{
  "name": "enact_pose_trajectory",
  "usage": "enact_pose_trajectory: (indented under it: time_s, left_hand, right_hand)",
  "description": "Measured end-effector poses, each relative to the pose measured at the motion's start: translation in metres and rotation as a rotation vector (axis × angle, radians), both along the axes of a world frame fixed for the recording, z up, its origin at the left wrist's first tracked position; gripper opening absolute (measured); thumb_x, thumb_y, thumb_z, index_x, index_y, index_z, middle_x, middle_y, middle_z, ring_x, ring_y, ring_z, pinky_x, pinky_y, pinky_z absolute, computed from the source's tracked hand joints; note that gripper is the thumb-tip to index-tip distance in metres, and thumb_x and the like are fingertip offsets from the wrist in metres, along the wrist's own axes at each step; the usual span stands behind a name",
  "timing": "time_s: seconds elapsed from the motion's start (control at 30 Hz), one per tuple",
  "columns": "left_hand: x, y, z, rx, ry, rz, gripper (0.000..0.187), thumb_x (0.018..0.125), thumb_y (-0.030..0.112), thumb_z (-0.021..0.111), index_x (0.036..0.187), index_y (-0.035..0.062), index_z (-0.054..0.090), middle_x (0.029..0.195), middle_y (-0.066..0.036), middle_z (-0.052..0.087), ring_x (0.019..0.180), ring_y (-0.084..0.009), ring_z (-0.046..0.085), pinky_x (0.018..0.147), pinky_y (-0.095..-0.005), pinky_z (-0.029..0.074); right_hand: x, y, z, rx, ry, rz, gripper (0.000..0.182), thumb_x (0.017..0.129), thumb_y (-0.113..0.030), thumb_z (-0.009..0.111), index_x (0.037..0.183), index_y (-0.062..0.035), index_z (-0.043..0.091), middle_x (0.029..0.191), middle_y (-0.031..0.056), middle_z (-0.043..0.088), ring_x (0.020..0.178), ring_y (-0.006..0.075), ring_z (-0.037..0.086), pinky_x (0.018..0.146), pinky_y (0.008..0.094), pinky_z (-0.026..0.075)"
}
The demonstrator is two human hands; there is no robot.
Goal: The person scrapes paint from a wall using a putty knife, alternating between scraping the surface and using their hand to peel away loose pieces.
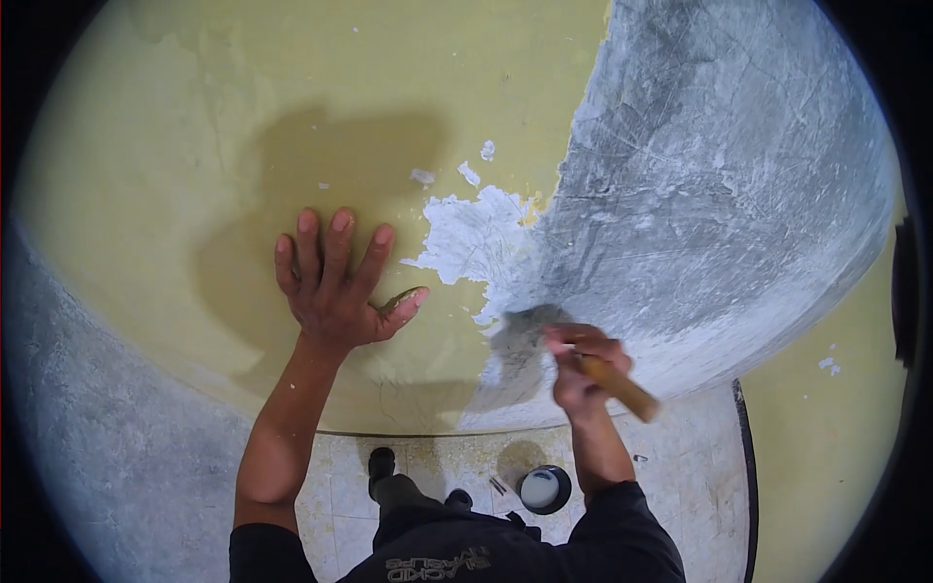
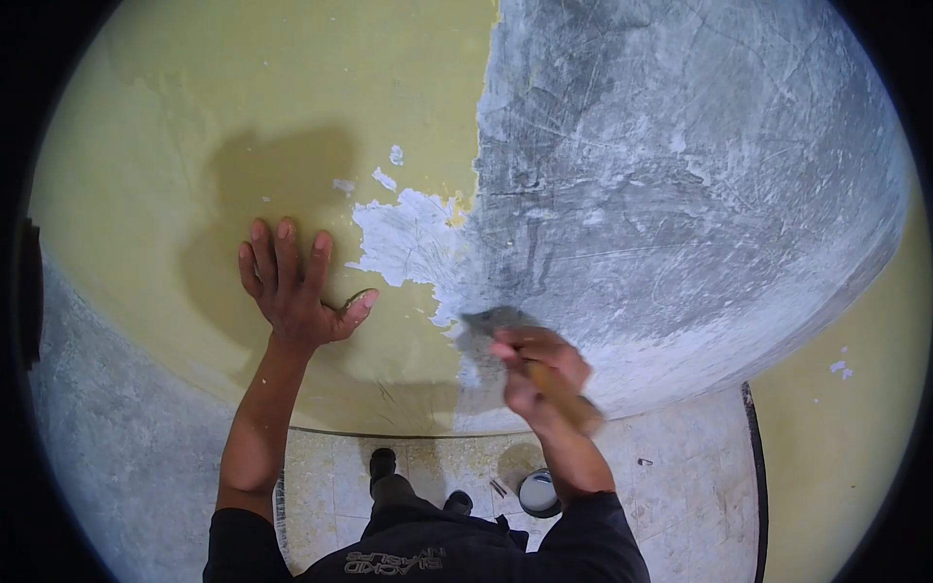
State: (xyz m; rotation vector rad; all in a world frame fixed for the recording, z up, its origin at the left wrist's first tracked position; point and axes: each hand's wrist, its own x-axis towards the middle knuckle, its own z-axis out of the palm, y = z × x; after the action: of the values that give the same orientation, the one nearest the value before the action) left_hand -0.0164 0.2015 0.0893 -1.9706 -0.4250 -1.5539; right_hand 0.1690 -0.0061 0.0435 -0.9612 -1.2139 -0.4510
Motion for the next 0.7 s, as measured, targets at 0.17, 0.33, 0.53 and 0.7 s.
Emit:
enact_pose_trajectory:
  time_s: [0.17,0.33,0.53,0.7]
  left_hand:
    - [-0.001,-0.003,-0.002,-0.009,0.004,-0.002,0.066,0.083,0.066,0.049,0.13,0.0219,0.057,0.145,-0.013,0.042,0.137,-0.0377,0.031,0.114,-0.0499,0.01]
    - [-0.002,-0.001,0.005,0.081,0.045,0.04,0.075,0.084,0.065,0.048,0.136,0.0107,0.049,0.146,-0.022,0.037,0.137,-0.0444,0.029,0.112,-0.053,0.014]
    - [-0.003,-0.001,0.002,0.085,0.046,0.033,0.075,0.084,0.064,0.048,0.135,0.0095,0.05,0.146,-0.022,0.038,0.136,-0.0445,0.029,0.112,-0.0532,0.014]
    - [-0.003,-0.002,0.005,0.081,0.05,0.028,0.075,0.084,0.063,0.048,0.136,0.0089,0.049,0.146,-0.022,0.037,0.136,-0.045,0.03,0.112,-0.0534,0.014]
  right_hand:
    - [-0.003,-0.007,0.0,-0.228,-0.189,-0.019,0.031,0.08,0.009,0.067,0.092,-0.0037,0.041,0.078,0.0176,0.063,0.073,0.0272,0.067,0.067,0.0378,0.057]
    - [-0.002,-0.006,-0.01,-0.104,-0.102,-0.027,0.03,0.079,0.008,0.069,0.089,-0.0033,0.042,0.075,0.0168,0.064,0.069,0.0252,0.068,0.063,0.0358,0.056]
    - [-0.004,0.001,-0.009,-0.148,-0.11,0.002,0.028,0.074,0.005,0.074,0.084,-0.0044,0.049,0.075,0.014,0.068,0.064,0.0218,0.068,0.057,0.0281,0.054]
    - [-0.004,0.004,-0.021,0.014,0.138,0.037,0.028,0.078,0.002,0.073,0.088,-0.0048,0.048,0.071,0.0139,0.066,0.07,0.0235,0.069,0.061,0.0326,0.056]
